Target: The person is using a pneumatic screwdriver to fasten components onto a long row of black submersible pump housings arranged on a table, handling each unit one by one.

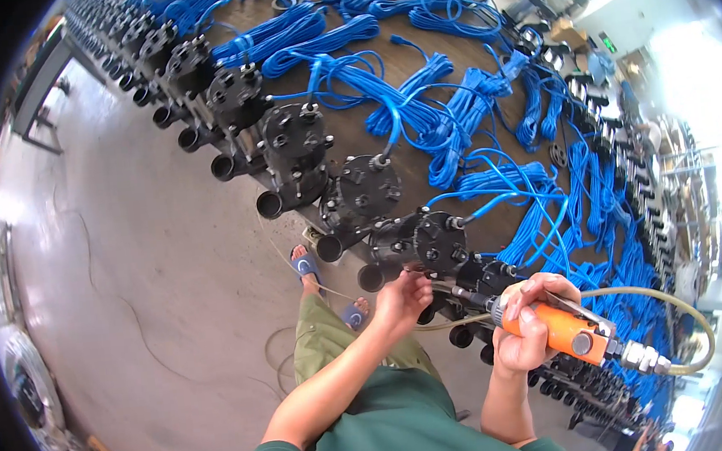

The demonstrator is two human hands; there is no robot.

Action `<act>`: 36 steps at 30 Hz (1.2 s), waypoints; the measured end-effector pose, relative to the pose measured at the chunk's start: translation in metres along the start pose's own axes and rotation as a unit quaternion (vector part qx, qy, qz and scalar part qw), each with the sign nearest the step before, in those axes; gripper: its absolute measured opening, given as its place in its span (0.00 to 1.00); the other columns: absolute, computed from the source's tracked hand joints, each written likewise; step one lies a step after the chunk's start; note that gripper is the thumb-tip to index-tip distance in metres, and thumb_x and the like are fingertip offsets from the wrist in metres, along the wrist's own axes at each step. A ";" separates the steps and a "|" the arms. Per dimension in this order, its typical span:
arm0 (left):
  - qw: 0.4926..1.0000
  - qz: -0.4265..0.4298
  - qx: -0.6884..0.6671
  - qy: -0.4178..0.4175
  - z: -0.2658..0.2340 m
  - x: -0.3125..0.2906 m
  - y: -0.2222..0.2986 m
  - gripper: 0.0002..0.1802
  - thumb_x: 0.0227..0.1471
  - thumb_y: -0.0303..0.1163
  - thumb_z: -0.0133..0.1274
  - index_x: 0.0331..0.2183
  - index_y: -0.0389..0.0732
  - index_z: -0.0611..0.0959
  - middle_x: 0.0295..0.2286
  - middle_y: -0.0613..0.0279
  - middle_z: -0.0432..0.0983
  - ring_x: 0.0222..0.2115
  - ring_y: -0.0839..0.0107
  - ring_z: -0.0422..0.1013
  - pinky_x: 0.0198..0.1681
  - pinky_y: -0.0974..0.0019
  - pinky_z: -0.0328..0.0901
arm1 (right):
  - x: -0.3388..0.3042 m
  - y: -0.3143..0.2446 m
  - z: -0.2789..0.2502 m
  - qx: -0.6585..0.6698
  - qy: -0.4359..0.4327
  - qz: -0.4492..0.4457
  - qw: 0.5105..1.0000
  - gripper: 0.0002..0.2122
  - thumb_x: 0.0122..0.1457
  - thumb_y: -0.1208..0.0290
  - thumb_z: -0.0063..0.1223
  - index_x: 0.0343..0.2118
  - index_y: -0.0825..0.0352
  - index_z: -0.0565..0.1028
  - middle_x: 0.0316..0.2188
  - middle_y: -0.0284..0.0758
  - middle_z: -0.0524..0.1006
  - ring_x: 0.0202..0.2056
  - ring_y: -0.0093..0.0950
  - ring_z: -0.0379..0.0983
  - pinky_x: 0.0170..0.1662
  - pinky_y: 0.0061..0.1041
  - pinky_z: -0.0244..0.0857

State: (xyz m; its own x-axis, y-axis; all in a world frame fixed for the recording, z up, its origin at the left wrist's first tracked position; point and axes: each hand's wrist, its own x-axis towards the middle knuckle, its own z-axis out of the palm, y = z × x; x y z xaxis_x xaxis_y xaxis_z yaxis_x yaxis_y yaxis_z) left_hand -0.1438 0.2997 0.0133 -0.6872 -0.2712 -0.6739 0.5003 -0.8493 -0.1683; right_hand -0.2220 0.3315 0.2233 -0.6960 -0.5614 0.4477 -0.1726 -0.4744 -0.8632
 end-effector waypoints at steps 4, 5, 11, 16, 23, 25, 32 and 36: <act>0.995 0.042 -0.084 -0.029 -0.009 0.023 -0.017 0.08 0.64 0.28 0.43 0.37 0.38 0.76 0.29 0.59 0.74 0.29 0.67 0.69 0.32 0.65 0.67 | -0.013 0.010 0.002 -0.026 -0.007 0.035 0.999 0.20 0.46 0.78 0.48 0.45 0.73 0.70 0.34 0.42 0.74 0.21 0.22 0.66 0.25 0.18 0.64; 0.995 0.044 -0.082 -0.033 -0.010 0.023 -0.018 0.07 0.64 0.28 0.43 0.36 0.38 0.76 0.29 0.59 0.75 0.29 0.67 0.69 0.32 0.66 0.67 | -0.015 0.013 0.001 -0.032 -0.012 0.040 0.999 0.20 0.46 0.78 0.48 0.45 0.73 0.70 0.34 0.42 0.74 0.21 0.22 0.66 0.25 0.18 0.64; 0.995 0.043 -0.067 -0.064 -0.020 0.022 -0.012 0.07 0.63 0.28 0.43 0.34 0.40 0.76 0.27 0.58 0.77 0.28 0.68 0.71 0.31 0.67 0.66 | -0.018 0.028 0.001 -0.068 -0.035 0.044 0.996 0.19 0.47 0.79 0.49 0.46 0.73 0.69 0.35 0.41 0.74 0.24 0.22 0.68 0.28 0.20 0.65; 0.994 0.043 -0.068 -0.078 -0.020 0.018 -0.007 0.06 0.63 0.27 0.43 0.35 0.41 0.75 0.27 0.58 0.77 0.28 0.68 0.70 0.32 0.66 0.66 | -0.012 0.036 0.007 -0.061 -0.032 0.030 0.997 0.17 0.49 0.80 0.48 0.45 0.72 0.69 0.34 0.40 0.73 0.25 0.22 0.69 0.29 0.21 0.66; 0.995 0.032 -0.064 -0.075 -0.024 0.025 -0.008 0.09 0.64 0.30 0.41 0.36 0.39 0.76 0.28 0.57 0.78 0.28 0.67 0.71 0.32 0.65 0.67 | -0.011 0.057 0.005 -0.041 -0.049 0.047 0.997 0.15 0.48 0.85 0.45 0.42 0.70 0.68 0.30 0.41 0.72 0.23 0.25 0.68 0.28 0.23 0.67; 0.999 0.034 -0.015 -0.032 -0.020 0.020 -0.003 0.11 0.66 0.31 0.40 0.36 0.37 0.76 0.28 0.56 0.78 0.28 0.66 0.72 0.32 0.64 0.68 | -0.012 0.059 0.001 -0.057 -0.071 0.050 0.995 0.14 0.50 0.84 0.46 0.42 0.70 0.67 0.31 0.41 0.74 0.24 0.25 0.70 0.30 0.24 0.69; 0.905 0.142 0.398 0.043 -0.017 -0.020 0.027 0.14 0.65 0.36 0.47 0.37 0.34 0.79 0.23 0.61 0.78 0.17 0.71 0.70 0.21 0.66 0.68 | -0.002 0.064 -0.009 -0.026 -0.091 0.075 0.993 0.18 0.51 0.84 0.47 0.47 0.73 0.67 0.35 0.44 0.77 0.26 0.24 0.72 0.33 0.25 0.70; 0.987 0.036 0.158 0.022 -0.020 -0.011 0.028 0.14 0.67 0.35 0.44 0.40 0.34 0.77 0.32 0.54 0.79 0.28 0.67 0.74 0.34 0.63 0.72 | 0.000 0.064 -0.005 -0.008 -0.089 0.091 0.992 0.18 0.51 0.84 0.47 0.47 0.72 0.67 0.35 0.43 0.77 0.25 0.24 0.72 0.33 0.25 0.70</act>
State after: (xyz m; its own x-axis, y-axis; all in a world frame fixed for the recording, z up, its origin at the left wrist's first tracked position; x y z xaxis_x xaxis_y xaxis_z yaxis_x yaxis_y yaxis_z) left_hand -0.1114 0.2879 0.0013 -0.6297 -0.3219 -0.7070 0.3530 -0.9293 0.1087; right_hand -0.2369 0.3043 0.1669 -0.5830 -0.7479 0.3175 -0.0675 -0.3449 -0.9362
